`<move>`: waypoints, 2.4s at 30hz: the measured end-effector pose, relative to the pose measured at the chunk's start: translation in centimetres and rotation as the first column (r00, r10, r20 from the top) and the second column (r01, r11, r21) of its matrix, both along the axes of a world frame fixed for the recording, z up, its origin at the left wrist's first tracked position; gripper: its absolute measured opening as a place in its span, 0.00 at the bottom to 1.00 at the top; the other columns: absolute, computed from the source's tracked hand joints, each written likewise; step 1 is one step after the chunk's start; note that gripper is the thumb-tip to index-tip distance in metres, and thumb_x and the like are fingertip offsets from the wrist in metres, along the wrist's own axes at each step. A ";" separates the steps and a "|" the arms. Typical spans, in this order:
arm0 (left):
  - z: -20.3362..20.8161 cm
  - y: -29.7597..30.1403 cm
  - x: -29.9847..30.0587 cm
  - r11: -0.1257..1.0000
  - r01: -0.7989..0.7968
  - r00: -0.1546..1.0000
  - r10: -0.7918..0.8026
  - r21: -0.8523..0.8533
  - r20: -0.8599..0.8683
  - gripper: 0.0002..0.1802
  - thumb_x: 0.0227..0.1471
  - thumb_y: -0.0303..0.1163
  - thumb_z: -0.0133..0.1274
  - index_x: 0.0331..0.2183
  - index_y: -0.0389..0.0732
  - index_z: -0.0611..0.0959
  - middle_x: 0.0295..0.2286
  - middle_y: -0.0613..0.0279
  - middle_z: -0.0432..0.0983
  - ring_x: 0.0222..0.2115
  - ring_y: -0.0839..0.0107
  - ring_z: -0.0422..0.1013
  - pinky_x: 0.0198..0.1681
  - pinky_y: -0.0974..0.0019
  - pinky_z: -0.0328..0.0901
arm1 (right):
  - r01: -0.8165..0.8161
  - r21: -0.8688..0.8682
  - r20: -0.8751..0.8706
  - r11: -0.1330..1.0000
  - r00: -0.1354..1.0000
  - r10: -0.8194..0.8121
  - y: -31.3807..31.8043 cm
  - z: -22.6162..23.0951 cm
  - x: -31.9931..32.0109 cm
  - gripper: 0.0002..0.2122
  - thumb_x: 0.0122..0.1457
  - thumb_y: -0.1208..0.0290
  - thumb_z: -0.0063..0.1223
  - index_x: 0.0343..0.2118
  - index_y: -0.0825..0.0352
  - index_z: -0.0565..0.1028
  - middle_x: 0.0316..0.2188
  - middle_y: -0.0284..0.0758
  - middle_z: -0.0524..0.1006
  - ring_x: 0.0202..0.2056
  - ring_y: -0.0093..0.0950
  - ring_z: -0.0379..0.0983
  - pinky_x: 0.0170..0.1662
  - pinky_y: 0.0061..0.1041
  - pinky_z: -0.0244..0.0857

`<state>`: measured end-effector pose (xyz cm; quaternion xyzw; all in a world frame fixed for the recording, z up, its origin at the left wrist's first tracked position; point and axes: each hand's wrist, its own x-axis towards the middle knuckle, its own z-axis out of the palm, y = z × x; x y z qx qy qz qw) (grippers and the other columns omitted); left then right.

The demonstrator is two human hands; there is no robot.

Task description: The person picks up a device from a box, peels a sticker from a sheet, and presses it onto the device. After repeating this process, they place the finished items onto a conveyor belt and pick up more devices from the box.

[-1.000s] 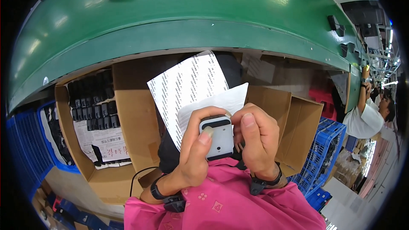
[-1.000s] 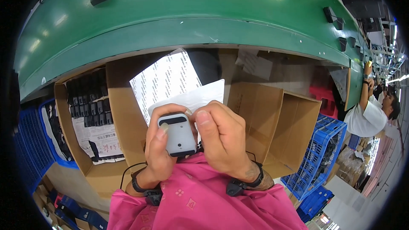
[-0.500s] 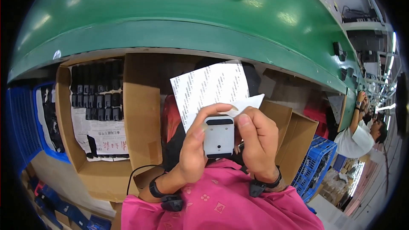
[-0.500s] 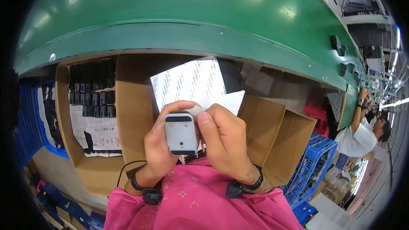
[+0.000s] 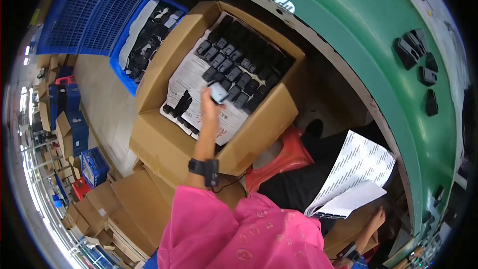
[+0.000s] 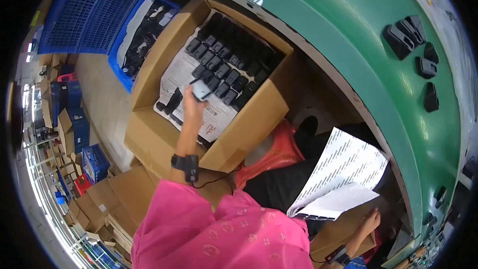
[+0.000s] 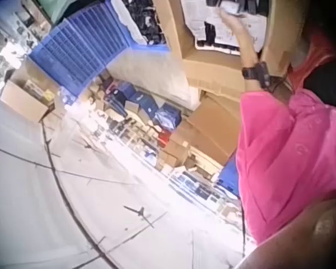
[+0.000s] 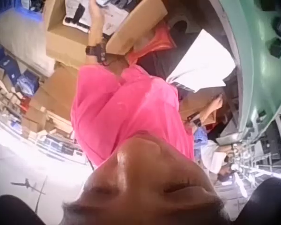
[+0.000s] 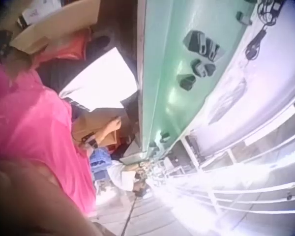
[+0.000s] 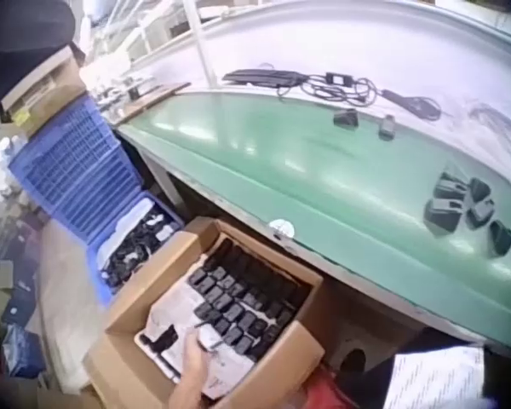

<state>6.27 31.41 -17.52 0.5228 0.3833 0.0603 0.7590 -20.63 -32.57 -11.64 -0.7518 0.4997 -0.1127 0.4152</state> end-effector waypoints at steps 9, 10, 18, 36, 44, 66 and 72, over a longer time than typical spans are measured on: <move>-8.0 11.5 5.0 0.283 0.404 0.911 -0.040 0.870 -0.410 0.31 0.39 0.43 0.65 0.42 0.37 0.72 0.28 0.46 0.75 0.30 0.50 0.72 0.35 0.57 0.66 | 0.087 0.075 -0.288 0.993 0.956 -0.062 0.1 -3.3 -9.4 0.13 0.58 0.69 0.47 0.18 0.67 0.65 0.09 0.30 0.62 0.07 0.21 0.58 0.08 0.22 0.50; -8.2 11.5 5.7 0.286 0.397 0.914 -0.044 0.872 -0.402 0.31 0.39 0.43 0.65 0.42 0.37 0.72 0.28 0.46 0.75 0.30 0.50 0.72 0.35 0.57 0.66 | 0.088 0.071 -0.280 0.994 0.958 -0.065 0.2 -3.2 -9.7 0.13 0.58 0.69 0.47 0.18 0.67 0.65 0.09 0.30 0.62 0.07 0.21 0.58 0.08 0.22 0.50; -12.6 12.7 8.3 0.143 0.468 0.860 -0.300 0.872 -0.412 0.22 0.45 0.25 0.54 0.46 0.36 0.76 0.39 0.40 0.73 0.42 0.44 0.68 0.46 0.54 0.63 | -0.137 -0.049 -0.345 0.989 0.932 0.112 3.8 -1.0 -6.0 0.11 0.56 0.74 0.45 0.18 0.69 0.66 0.10 0.31 0.64 0.08 0.23 0.61 0.10 0.23 0.56; 12.5 -5.5 9.4 0.062 -0.200 0.533 -0.830 0.978 0.162 0.13 0.42 0.27 0.56 0.35 0.37 0.76 0.34 0.50 0.69 0.34 0.52 0.67 0.38 0.55 0.64 | -0.607 -0.763 -0.194 0.221 0.542 0.818 18.8 18.3 35.1 0.29 0.45 0.63 0.65 0.51 0.64 0.69 0.53 0.47 0.63 0.55 0.46 0.58 0.56 0.40 0.54; 20.1 -21.7 32.8 0.080 -0.092 0.470 -0.875 0.993 0.114 0.40 0.41 0.56 0.59 0.51 0.43 0.70 0.54 0.43 0.55 0.56 0.42 0.51 0.56 0.44 0.52 | -0.837 -0.491 -0.564 0.241 0.516 0.644 19.0 17.9 49.5 0.34 0.43 0.38 0.54 0.51 0.56 0.73 0.59 0.47 0.55 0.61 0.55 0.43 0.56 0.68 0.36; 16.5 -47.5 33.0 -0.148 -0.075 0.232 -0.964 0.986 -0.127 0.40 0.45 0.59 0.52 0.47 0.33 0.71 0.49 0.39 0.62 0.53 0.42 0.52 0.57 0.47 0.50 | -0.540 -0.726 -0.572 0.426 0.818 0.060 -13.6 17.9 27.4 0.28 0.49 0.49 0.56 0.49 0.64 0.71 0.53 0.48 0.65 0.57 0.47 0.56 0.58 0.46 0.52; 17.1 -53.6 24.2 -0.366 -0.105 0.059 -0.931 0.925 -0.361 0.34 0.59 0.53 0.35 0.51 0.31 0.68 0.54 0.39 0.58 0.57 0.46 0.54 0.60 0.50 0.47 | -0.326 -0.893 -0.166 0.309 0.878 0.448 -7.0 16.9 30.4 0.32 0.51 0.58 0.58 0.56 0.70 0.63 0.56 0.51 0.61 0.59 0.50 0.54 0.61 0.44 0.47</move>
